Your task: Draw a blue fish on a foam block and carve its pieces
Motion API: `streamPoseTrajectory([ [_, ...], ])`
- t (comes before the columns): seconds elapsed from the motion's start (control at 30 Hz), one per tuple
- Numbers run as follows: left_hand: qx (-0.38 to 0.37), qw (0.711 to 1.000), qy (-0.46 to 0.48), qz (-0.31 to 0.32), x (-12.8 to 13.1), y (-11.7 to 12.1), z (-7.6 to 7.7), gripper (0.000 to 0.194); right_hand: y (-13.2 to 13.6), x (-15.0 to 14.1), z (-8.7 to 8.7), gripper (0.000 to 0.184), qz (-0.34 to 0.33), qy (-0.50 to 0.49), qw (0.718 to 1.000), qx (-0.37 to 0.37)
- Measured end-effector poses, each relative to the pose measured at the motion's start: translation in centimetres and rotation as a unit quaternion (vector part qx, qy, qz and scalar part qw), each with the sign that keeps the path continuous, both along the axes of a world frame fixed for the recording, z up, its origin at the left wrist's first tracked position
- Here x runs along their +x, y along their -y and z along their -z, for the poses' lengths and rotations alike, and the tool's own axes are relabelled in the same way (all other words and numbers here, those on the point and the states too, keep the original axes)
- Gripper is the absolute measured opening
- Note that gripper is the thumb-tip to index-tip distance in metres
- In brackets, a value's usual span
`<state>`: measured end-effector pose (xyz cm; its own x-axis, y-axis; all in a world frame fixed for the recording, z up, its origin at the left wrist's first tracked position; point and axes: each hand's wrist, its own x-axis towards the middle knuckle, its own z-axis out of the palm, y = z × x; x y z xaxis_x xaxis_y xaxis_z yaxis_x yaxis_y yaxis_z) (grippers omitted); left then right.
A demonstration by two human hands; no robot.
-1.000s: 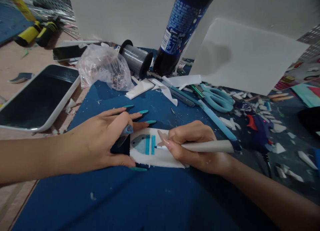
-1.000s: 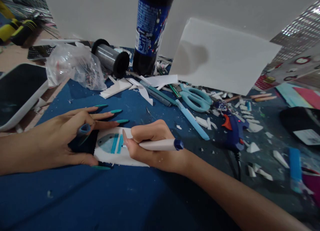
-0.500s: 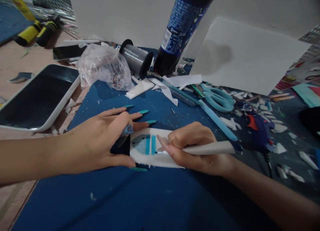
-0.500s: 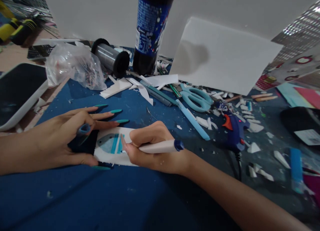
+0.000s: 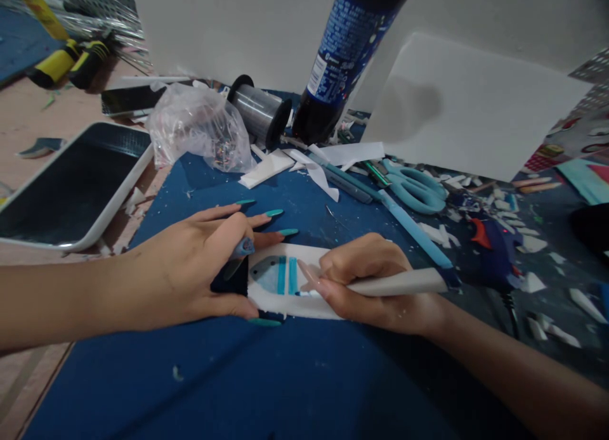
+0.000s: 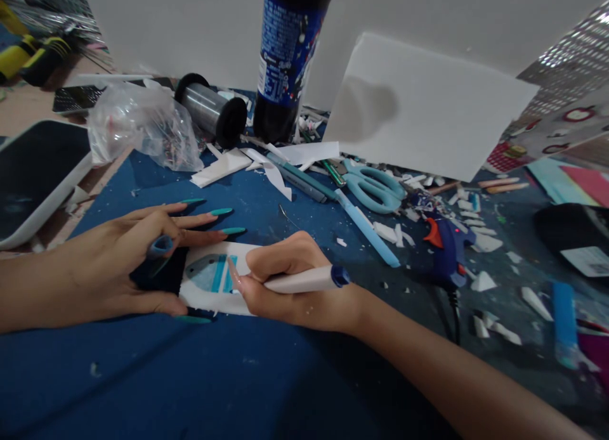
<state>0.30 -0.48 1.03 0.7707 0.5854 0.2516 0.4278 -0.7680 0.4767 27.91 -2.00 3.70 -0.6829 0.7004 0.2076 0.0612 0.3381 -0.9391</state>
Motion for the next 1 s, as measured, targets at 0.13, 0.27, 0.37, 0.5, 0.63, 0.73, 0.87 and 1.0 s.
streamPoseTrajectory([
  [0.13,-0.005,1.0,0.007,-0.005,-0.04,0.16,0.16,0.055,0.02,-0.07,-0.1,0.05,0.004,0.004,1.0,-0.005],
  [0.27,-0.014,1.0,0.005,-0.007,-0.02,0.19,0.2,0.055,0.13,-0.12,0.07,0.051,0.01,0.005,1.0,-0.002],
  [0.37,-0.014,1.0,0.02,-0.005,-0.12,0.18,0.48,0.054,0.22,-0.02,0.26,0.045,0.073,-0.004,0.997,0.027],
  [0.5,-0.019,1.0,0.018,-0.008,-0.15,0.15,0.46,0.055,0.25,0.15,0.41,0.045,0.167,0.026,0.984,0.053],
  [0.63,-0.028,1.0,0.002,0.004,0.11,-0.01,-0.18,0.052,0.19,0.14,0.43,0.045,0.159,0.045,0.985,0.044],
  [0.73,-0.034,0.999,0.017,0.0,0.18,-0.04,-0.22,0.053,0.12,0.05,0.41,0.044,0.157,0.056,0.983,0.071],
  [0.87,-0.051,0.999,0.019,-0.005,0.07,0.07,0.2,0.054,0.01,-0.1,0.38,0.045,0.154,0.065,0.982,0.088],
  [1.0,-0.041,0.999,0.026,-0.001,0.1,0.03,0.14,0.053,-0.11,-0.17,0.31,0.045,0.148,0.044,0.984,0.094],
])
